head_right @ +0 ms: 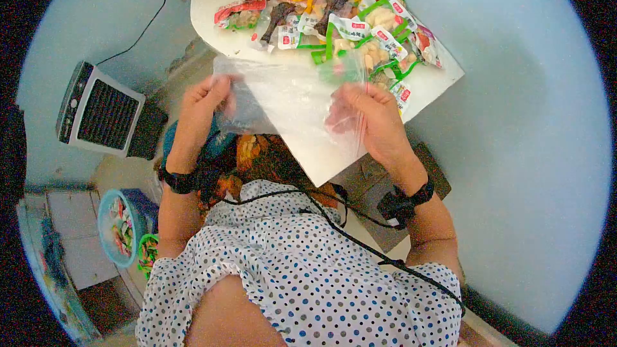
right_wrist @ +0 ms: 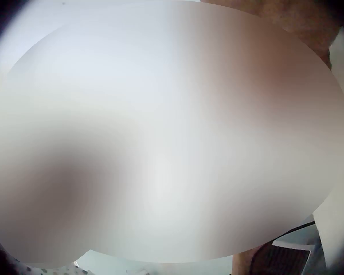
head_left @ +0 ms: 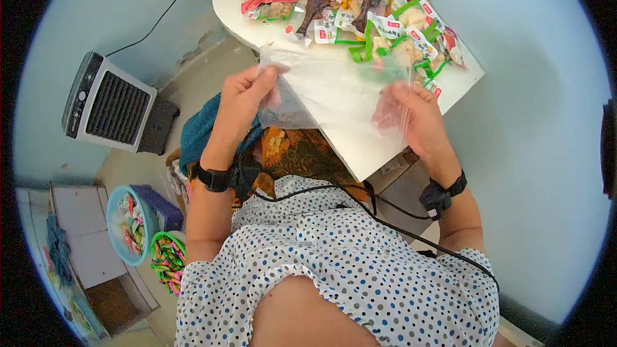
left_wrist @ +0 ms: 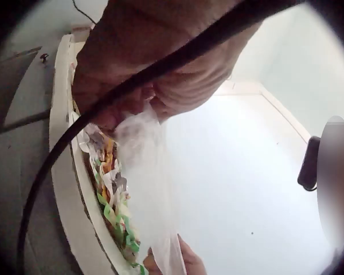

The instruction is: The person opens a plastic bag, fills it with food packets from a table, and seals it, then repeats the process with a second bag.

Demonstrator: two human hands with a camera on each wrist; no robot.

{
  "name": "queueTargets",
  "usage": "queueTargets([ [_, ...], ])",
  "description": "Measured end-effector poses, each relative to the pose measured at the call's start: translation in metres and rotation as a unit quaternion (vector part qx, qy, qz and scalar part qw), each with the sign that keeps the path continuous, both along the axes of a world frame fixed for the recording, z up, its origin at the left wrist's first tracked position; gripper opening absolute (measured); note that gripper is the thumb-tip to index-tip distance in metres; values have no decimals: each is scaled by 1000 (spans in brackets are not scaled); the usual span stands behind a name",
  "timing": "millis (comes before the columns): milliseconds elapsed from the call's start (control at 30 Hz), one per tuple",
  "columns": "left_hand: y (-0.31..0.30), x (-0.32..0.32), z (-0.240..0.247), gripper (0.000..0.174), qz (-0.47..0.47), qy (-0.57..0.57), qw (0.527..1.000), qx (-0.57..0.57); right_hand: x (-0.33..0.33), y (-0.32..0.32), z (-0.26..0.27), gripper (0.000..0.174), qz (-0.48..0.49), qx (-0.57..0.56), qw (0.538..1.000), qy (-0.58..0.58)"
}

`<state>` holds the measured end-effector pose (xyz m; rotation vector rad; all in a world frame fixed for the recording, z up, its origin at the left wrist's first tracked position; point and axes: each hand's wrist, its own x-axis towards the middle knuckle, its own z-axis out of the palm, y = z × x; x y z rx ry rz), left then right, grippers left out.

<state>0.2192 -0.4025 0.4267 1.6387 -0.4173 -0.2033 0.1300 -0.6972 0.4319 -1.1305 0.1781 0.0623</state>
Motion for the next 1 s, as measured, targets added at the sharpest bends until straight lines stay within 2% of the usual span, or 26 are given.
queueTargets([
  [33, 0, 2, 1, 35, 0, 6, 1000, -3, 2, 2, 1, 20, -44, -10, 999, -2],
  [133, -18, -10, 0, 40, 86, 113, 986, -90, 8, -4, -11, 22, -74, 32, 996, -33],
  [233, -12, -11, -11, 48, 38, 163, 984, -54, 12, 3, -16, 24, -124, 44, 990, -51],
  [267, -10, -13, -11, 41, 24, 170, 983, -61, 12, 5, -16, 24, -121, 39, 991, -45],
  [367, 1, -2, -22, 39, 13, 137, 989, -46, 11, 7, -14, 24, -112, 32, 993, -27],
  [467, 0, -7, -8, 41, 88, 192, 975, -68, 8, 10, -14, 23, -100, 36, 994, -18],
  [567, -6, 1, -18, 47, 102, 222, 970, 1, 9, 10, -17, 23, -95, 55, 994, -15],
  [667, -12, 7, -34, 43, 128, 206, 970, -20, 9, 13, -17, 23, -89, 70, 994, -11],
  [767, -16, 5, -36, 31, 156, 160, 972, -66, 8, 14, -18, 24, -73, 62, 995, -16],
  [833, -12, 11, -42, 23, 143, 121, 978, -87, 8, 15, -17, 24, -66, 63, 996, -15],
  [933, 2, 13, -41, 14, 136, 99, 982, -90, 6, 14, -14, 25, -116, 7, 993, -35],
  [1000, 13, 14, -39, 12, 132, 96, 982, -92, 4, 9, -9, 25, -146, -68, 985, -55],
])
